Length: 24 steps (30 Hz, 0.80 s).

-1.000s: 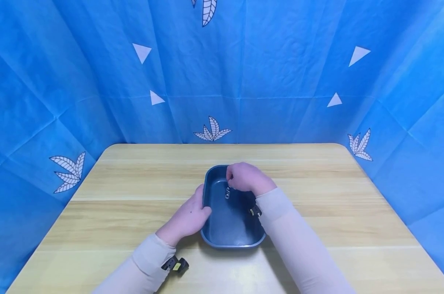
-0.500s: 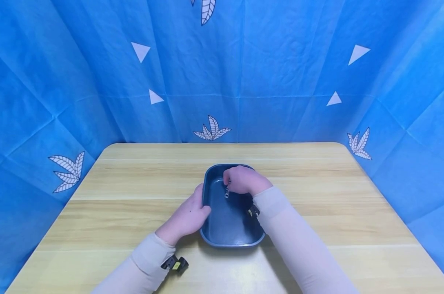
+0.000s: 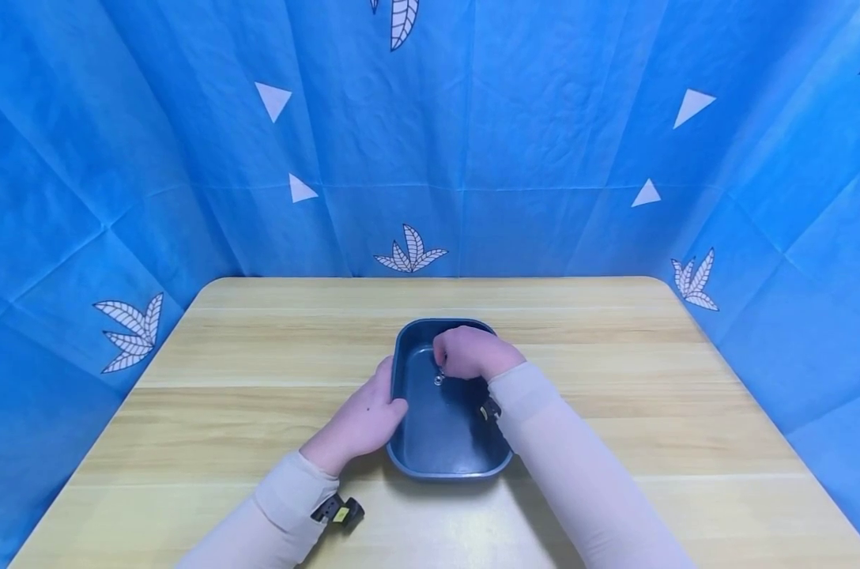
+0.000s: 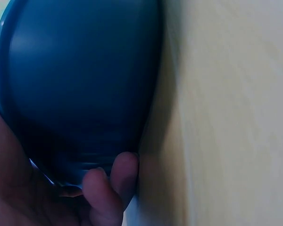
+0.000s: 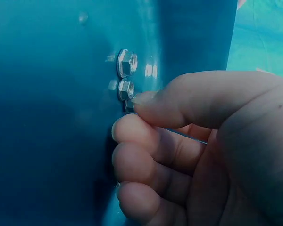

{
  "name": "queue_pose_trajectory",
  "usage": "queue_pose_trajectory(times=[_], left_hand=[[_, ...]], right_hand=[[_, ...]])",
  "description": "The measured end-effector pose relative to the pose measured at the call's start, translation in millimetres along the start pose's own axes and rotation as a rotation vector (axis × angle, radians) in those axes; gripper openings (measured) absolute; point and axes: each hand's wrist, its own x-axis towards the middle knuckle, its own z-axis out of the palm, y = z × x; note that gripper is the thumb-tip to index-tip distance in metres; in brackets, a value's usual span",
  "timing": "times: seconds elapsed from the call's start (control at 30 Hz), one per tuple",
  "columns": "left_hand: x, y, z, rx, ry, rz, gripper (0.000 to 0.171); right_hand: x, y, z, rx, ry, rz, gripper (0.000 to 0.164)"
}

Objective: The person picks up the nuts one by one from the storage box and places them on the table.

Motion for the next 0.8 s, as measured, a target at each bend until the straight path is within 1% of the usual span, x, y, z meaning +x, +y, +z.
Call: queue_pose_trajectory(times=[0.13,0.43,0.67,0.8], left_hand=[[1.1,-0.6,0.3,-0.005,0.001,0.006,0.068],[1.5,-1.9,0.7,-0.013,-0.002,0.001,0.069],[1.8,-2.6,1.1,-0.009,-0.001,0.006,0.070],[1.7,-2.7,1.0,-0.006,-0.004,-0.002,0.070]], right_hand=[[0.8,1.2,1.1,-0.007,-0.004,-0.005,0.018],[0.9,1.2,2.1,0.016,-0.015,0.034,0.018],[1.5,1.8,2.9,-0.015,-0.006,0.052,0.015],[2.3,2.1,2.9,-0.038,0.011,0.038,0.015]])
